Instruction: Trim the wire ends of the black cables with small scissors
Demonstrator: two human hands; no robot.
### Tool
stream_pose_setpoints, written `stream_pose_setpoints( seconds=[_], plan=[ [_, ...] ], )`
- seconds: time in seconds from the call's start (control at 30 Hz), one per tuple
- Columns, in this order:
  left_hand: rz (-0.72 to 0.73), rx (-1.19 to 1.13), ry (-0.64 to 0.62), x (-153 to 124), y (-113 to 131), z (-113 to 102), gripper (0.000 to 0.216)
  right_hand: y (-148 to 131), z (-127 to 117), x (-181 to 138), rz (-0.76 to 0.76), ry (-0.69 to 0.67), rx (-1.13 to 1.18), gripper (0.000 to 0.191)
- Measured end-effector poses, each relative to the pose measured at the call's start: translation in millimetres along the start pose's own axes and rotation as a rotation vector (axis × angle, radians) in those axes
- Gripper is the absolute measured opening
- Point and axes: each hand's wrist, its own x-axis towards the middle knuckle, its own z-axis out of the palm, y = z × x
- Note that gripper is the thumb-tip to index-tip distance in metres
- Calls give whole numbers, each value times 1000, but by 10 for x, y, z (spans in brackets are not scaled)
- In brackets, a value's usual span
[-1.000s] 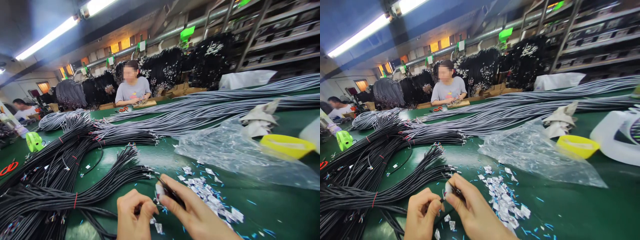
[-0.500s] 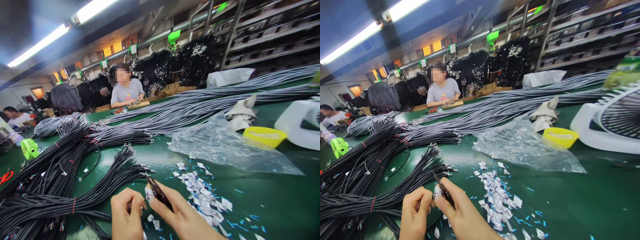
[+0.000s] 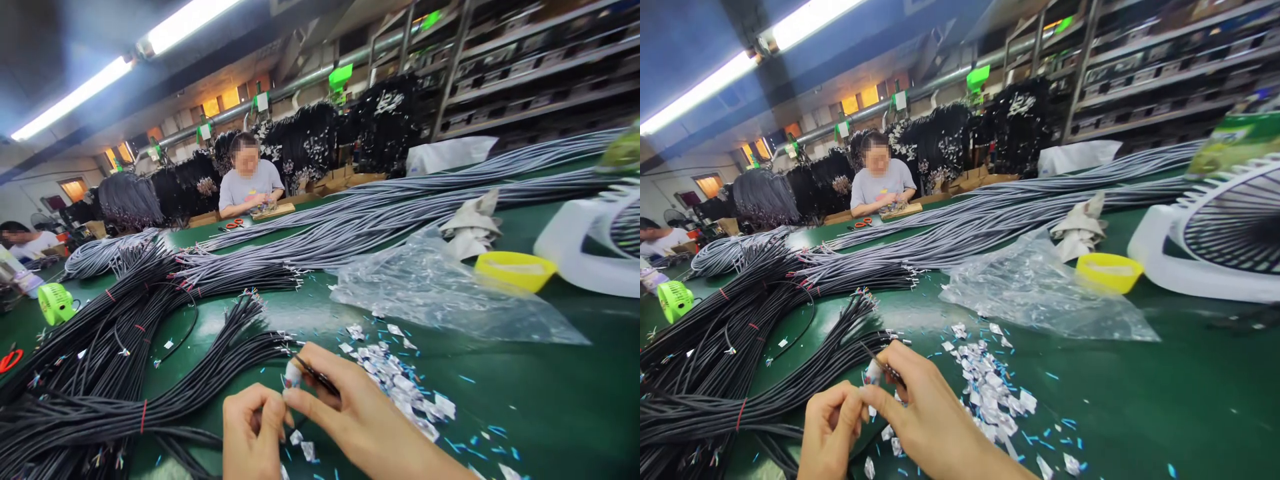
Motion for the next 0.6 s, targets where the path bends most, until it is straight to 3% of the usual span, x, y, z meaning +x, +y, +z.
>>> stream_pose_setpoints(
  seconds=[0.23, 0.37, 0.47, 0.6],
  plan=[
    [8, -8, 22, -10, -18, 16, 60, 44, -175, 172, 61, 280, 11, 21],
    [-7, -27, 40, -6, -54, 23, 61, 31, -175, 114, 75, 67, -12, 24],
    [4, -13, 32, -11, -58, 35, 62, -17, -117, 48, -20, 34, -61, 19],
    [13, 53, 40, -13, -46, 53, 64, -12, -154, 83, -284, 208, -243, 23]
  ],
)
